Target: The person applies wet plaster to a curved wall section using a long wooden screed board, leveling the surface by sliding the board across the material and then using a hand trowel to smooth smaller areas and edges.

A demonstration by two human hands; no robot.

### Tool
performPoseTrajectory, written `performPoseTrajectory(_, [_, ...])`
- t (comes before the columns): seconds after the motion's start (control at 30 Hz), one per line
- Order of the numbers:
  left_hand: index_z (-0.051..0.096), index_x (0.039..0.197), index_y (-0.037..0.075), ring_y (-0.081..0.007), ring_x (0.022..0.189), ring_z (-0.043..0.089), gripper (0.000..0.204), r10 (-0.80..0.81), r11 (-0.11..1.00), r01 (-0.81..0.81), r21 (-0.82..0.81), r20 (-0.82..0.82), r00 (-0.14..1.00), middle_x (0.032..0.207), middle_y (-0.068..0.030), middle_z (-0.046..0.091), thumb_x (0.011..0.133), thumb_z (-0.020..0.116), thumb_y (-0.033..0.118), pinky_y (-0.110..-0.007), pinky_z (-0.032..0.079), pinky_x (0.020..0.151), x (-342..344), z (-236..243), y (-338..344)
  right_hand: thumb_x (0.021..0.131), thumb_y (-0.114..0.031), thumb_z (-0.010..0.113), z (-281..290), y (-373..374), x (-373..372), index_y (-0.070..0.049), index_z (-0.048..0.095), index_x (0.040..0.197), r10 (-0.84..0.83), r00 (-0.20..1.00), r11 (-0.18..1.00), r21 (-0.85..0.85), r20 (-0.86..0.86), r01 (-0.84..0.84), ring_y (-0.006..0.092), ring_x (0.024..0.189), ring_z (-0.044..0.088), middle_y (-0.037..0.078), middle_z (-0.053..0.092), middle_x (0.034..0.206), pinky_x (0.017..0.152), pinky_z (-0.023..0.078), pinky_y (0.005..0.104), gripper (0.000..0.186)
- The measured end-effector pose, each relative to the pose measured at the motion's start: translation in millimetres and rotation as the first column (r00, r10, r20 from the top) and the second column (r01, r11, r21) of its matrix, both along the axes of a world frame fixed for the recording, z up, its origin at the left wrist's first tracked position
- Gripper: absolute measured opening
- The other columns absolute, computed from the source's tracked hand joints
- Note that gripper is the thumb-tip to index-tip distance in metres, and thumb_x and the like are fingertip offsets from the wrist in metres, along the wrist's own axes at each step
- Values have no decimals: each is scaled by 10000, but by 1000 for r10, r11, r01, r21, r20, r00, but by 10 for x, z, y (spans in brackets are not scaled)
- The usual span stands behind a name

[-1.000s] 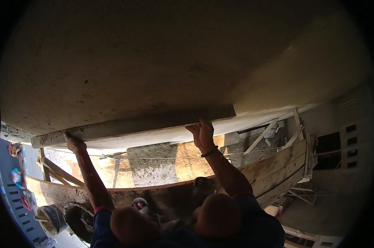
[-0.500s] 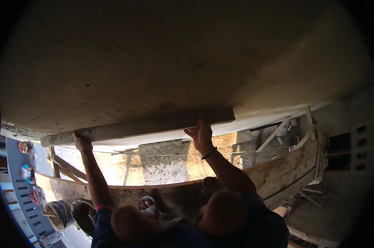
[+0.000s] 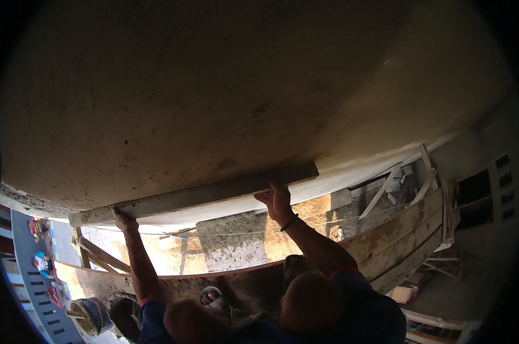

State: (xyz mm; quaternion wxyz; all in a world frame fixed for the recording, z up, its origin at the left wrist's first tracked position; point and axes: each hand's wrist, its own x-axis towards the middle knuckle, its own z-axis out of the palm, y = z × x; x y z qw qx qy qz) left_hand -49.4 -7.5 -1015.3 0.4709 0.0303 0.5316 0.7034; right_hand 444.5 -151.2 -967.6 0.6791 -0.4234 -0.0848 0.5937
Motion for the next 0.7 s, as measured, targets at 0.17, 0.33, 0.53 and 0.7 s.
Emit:
performPoseTrajectory(0.17, [482,1230,81,-251,1078,506,448,6,953,90,291,-314,949,1203,-77,517,903,415,381,-419,416,927,-344,789,93,893,-192,470,1125,-45,-169,-79,503,1080,-1,999,961,275,52,-14,300,962,587,114,561,1101,825,493,483,221])
performPoseTrajectory(0.33, [549,1125,84,-236,1041,518,343,-204,894,266,360,-203,958,1117,-73,552,877,435,292,-407,418,919,-442,2096,82,903,-152,491,1967,38,-254,-119,391,1067,-160,970,856,515,181,45,242,900,615,94,571,994,743,549,447,196])
performPoseTrajectory(0.53, [605,1015,48,-247,1005,541,282,-258,755,441,486,-398,880,1021,-106,593,884,421,216,-385,451,866,-656,3508,72,915,-154,472,3014,225,-240,-64,486,1110,-177,931,667,735,319,-125,295,968,592,127,557,1100,768,547,469,214])
performPoseTrajectory(0.7, [602,1032,96,-200,849,587,263,-50,878,190,439,-309,950,971,-60,610,829,532,248,-365,498,659,-712,4271,299,939,-263,421,3639,203,-231,-6,502,1112,-183,921,698,705,345,-125,330,844,632,171,602,1017,731,543,419,320])
